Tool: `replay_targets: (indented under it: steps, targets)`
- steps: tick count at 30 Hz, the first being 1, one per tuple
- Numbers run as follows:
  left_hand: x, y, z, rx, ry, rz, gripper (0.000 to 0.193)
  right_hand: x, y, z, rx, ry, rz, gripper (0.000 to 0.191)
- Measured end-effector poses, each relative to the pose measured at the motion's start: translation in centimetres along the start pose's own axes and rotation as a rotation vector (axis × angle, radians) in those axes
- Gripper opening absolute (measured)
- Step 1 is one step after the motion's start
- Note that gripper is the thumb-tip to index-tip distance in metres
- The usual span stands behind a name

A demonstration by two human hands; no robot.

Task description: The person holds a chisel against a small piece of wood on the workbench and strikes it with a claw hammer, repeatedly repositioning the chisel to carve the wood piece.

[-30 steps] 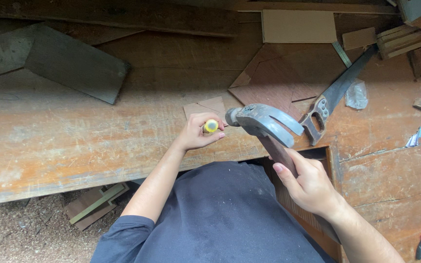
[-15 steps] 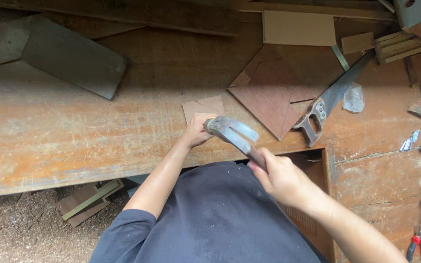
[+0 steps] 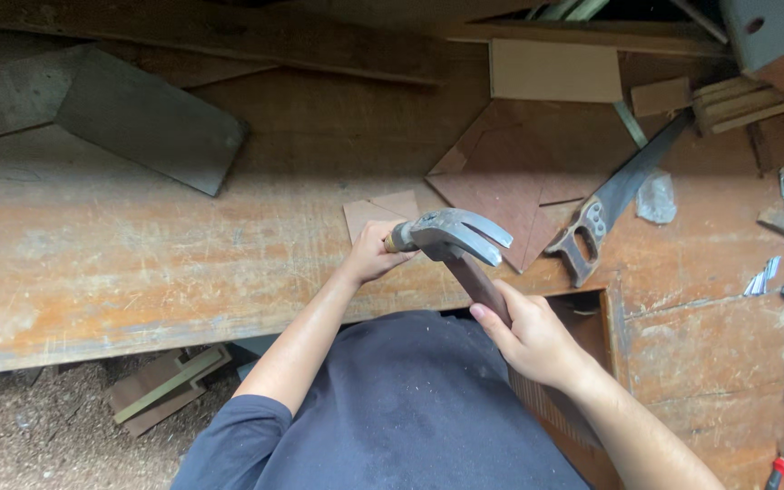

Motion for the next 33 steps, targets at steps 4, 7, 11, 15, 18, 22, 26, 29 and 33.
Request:
replay_targets:
  steps: [4, 7, 11, 15, 18, 22, 26, 29, 33]
  targets:
    - [0.1, -0.3, -0.1, -0.041, 0.047, -0.022, 0.023, 0.3, 1.9, 0.5, 0.061, -0.049, 0.153, 0.027]
    - [0.0, -0.6, 0.0, -0.047, 0.052, -0.030, 0.021, -0.4, 2.3, 0.7, 0.260, -0.113, 0.206, 0.028]
    - [-0.2, -1.8, 0.2, 0.023, 0.031, -0.094, 0.021, -4.1, -0.3, -2.9, 0.557, -0.100, -0.070, 0.037]
    - [0.1, -1.5, -0.1, 0.014, 0.043, -0.036, 0.024, -8.3, -1.8, -8.5, 0.988, 0.036, -0.379, 0.055]
    - [0.2, -1.6, -0.5, 0.026, 0.054, -0.053, 0.027, -8.1, -2.6, -9.3, 0.853, 0.164, -0.514, 0.040]
    - [0.3, -1.4, -0.4, 0.011, 0.032, -0.058, 0.022, -1.5, -1.8, -2.8, -0.203, 0.196, -0.198, 0.032]
    - [0.9, 0.2, -0.1, -0.067, 0.024, 0.083, 0.026, 0.8, 0.5, -1.3, -0.161, 0.060, 0.085, 0.029]
    - [0.7, -0.1, 0.1, -0.072, 0.021, 0.051, 0.026, 0.4, 0.1, -1.1, -0.125, 0.033, 0.105, 0.028]
    - [0.7, -0.5, 0.3, -0.048, -0.009, 0.030, 0.023, 0.4, 0.8, -0.5, -0.097, 0.007, 0.099, 0.028]
Point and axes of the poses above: each hand's wrist, its own x-axis towards the middle knuckle, its own z-axis out of the palm, y = z × x, the point moved 10 cm from there along x, towards the middle knuckle, and after that the axes turned 15 degrees about z, right-handed, at the moved point
